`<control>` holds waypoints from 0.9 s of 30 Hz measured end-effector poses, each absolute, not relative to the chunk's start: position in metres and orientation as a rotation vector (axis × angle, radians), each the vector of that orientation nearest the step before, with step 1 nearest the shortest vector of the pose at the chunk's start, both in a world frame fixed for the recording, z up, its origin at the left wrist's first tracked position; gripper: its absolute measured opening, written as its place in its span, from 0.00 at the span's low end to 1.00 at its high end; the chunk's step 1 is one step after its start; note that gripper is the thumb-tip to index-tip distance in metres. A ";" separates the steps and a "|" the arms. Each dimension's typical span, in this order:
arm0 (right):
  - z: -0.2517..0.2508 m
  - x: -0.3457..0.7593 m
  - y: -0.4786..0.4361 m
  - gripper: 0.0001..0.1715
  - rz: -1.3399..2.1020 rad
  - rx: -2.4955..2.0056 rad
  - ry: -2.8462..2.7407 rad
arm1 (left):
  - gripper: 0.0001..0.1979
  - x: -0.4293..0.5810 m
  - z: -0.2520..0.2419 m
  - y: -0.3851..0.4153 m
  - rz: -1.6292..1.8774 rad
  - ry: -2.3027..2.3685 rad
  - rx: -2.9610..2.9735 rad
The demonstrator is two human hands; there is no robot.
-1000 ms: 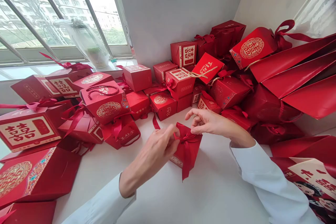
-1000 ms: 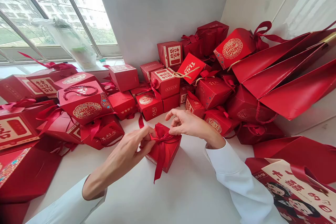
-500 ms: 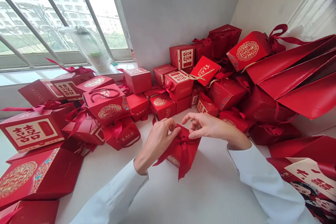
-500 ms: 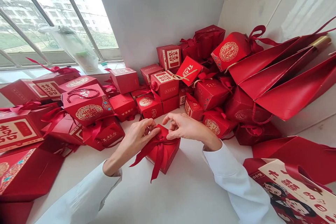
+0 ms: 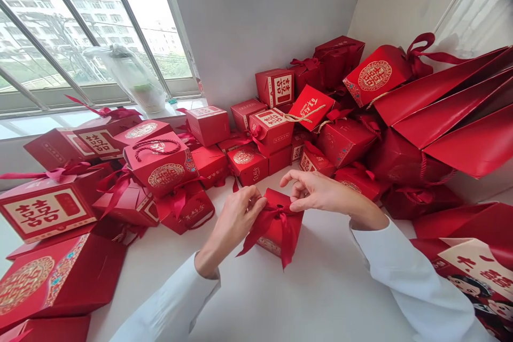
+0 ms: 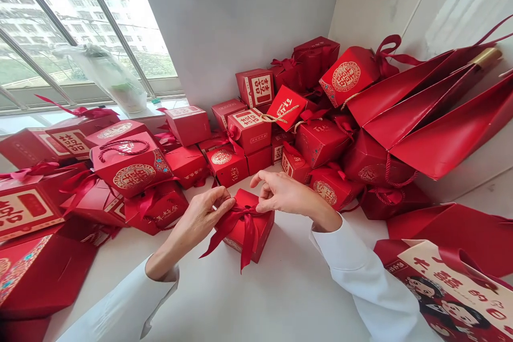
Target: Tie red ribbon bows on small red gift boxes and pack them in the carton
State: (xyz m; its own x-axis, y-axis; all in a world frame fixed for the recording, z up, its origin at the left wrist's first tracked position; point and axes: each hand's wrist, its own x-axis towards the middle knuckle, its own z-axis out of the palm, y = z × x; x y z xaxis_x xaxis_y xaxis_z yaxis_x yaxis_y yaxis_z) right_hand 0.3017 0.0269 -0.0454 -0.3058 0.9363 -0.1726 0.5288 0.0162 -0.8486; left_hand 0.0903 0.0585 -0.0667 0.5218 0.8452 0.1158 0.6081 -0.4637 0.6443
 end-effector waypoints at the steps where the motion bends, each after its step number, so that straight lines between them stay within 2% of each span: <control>1: -0.045 0.302 0.027 0.21 1.222 -1.489 -1.845 | 0.14 0.090 -0.067 0.059 0.577 1.179 2.231; 5: -0.045 0.302 0.028 0.21 1.228 -1.492 -1.805 | 0.13 0.087 -0.065 0.060 0.554 1.174 2.270; 8: -0.047 0.302 0.030 0.21 1.234 -1.481 -1.788 | 0.08 0.087 -0.062 0.060 0.618 1.150 2.316; 12: -0.052 0.303 0.033 0.22 1.271 -1.408 -1.758 | 0.06 0.093 -0.061 0.055 0.772 0.922 2.404; 18: -0.051 0.302 0.031 0.21 1.306 -1.407 -1.751 | 0.03 0.103 -0.073 0.047 0.767 0.754 2.394; 27: -0.056 0.305 0.035 0.21 1.309 -1.395 -1.690 | 0.07 0.101 -0.079 0.054 0.747 0.807 2.408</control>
State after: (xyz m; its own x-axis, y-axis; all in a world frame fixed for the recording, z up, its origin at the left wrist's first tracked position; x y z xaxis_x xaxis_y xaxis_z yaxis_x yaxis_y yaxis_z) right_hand 0.3045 0.0348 -0.0562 -0.2841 0.9477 -0.1454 0.3780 -0.0286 -0.9254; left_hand 0.1013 0.0537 -0.0788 0.6756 0.6552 0.3382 0.3871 -0.7056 0.5935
